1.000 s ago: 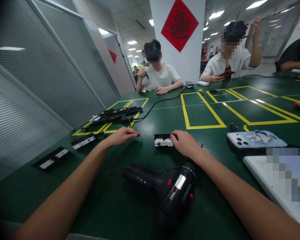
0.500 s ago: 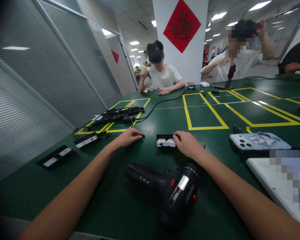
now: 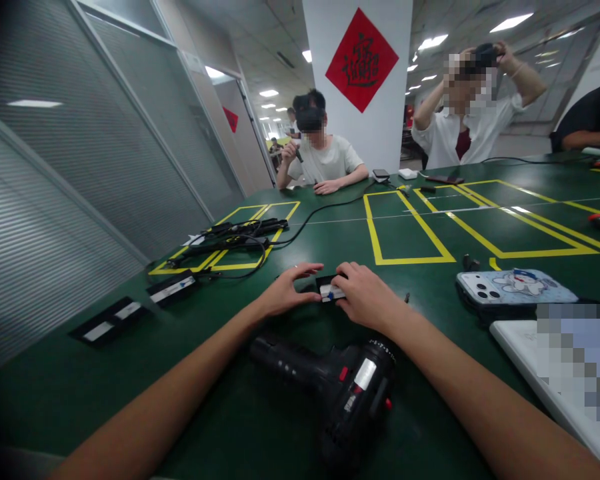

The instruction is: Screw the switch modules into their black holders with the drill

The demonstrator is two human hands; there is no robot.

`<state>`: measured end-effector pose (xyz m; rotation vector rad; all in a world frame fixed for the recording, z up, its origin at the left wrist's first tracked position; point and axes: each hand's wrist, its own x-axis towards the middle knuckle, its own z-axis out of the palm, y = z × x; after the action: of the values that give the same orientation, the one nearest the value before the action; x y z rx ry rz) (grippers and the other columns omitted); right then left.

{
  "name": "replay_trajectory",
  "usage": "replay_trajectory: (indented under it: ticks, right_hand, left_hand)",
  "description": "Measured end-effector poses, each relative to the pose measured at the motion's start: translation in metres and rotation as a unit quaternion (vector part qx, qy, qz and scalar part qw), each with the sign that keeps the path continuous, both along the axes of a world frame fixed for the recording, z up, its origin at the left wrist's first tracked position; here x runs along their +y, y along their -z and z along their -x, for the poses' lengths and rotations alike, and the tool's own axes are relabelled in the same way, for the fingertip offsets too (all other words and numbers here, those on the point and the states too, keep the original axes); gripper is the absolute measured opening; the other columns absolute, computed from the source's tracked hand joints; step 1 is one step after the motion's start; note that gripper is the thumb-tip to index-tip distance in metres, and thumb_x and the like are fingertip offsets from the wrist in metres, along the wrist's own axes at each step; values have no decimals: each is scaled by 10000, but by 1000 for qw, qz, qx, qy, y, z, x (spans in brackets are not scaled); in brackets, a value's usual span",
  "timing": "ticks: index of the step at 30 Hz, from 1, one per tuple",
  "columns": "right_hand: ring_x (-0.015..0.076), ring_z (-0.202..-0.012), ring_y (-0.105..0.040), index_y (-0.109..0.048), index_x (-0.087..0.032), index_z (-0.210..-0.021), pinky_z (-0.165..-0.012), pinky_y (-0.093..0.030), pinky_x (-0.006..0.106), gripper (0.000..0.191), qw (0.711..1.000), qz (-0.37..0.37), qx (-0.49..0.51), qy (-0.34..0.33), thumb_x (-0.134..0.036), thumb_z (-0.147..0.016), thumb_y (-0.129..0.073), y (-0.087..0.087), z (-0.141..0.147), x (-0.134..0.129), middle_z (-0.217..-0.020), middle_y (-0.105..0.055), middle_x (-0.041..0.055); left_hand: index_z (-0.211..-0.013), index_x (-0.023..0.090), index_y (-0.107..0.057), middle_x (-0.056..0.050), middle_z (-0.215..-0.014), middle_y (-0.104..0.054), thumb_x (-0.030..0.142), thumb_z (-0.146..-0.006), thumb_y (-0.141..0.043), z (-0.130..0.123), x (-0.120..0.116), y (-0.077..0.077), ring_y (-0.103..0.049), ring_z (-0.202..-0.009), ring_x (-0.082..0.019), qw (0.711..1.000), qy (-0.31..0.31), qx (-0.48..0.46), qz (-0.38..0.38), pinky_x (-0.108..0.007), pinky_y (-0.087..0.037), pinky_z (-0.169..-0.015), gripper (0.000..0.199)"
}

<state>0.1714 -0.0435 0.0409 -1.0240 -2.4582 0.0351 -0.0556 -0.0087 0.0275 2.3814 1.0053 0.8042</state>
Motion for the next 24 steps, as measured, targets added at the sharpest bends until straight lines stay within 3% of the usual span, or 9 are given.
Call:
replay_trajectory:
  ticks: [4,7,10,17,21,24]
  right_hand:
    - [258,-983,-522,-624,-171,-1003,-868,-437,415,219,1000,-15,-13,-1,-152,-799,-545,1,0,1,-1073,-575,119]
    - [255,-968,-525,-608,-176,-1058,-861,-439,417,256,1000,-23,-9,1,-181,-814,-528,0,1,-1,-1069,-575,117]
    - [263,-1012,-517,-580,-172,-1120,-876,-432,427,303,1000,-29,2,8,-179,-826,-504,0,3,-2,-1135,-550,129]
    - [241,-1054,-519,-552,-155,-1086,-924,-405,382,246,999,-38,35,15,-156,-860,-456,-5,3,-4,-1201,-536,123]
    - [227,-953,-568,-478,-130,-1110,-824,-441,346,228,991,-38,94,90,-173,-917,-365,-10,0,-6,-1080,-585,124]
    - [250,-877,-597,-444,-129,-1128,-731,-446,356,238,979,-30,126,160,-221,-939,-334,-8,-3,-6,-1008,-612,131]
  left_hand:
    - [-1269,212,-469,-109,-1240,-546,338,-680,-736,-21,-6,6,-516,-1136,-220,997,67,12,-20,-402,-414,-973,659]
    - [-1188,201,-534,-99,-1181,-561,272,-708,-714,-26,-5,10,-533,-1085,-211,997,73,17,-29,-387,-430,-941,518]
    - [-1129,196,-569,-76,-1110,-585,227,-719,-696,-27,-4,12,-549,-1027,-201,998,59,-3,-8,-366,-438,-912,430]
    - [-1158,178,-558,-66,-1092,-608,280,-700,-704,-22,-5,11,-556,-1004,-207,997,25,-42,64,-352,-420,-922,492]
    - [-1199,192,-527,-65,-1183,-588,339,-740,-656,-13,-4,7,-538,-1083,-222,993,-31,-40,105,-369,-384,-982,499]
    - [-1166,181,-536,-70,-1165,-587,383,-764,-614,-8,-4,2,-541,-1075,-226,993,-71,-18,94,-367,-396,-968,456]
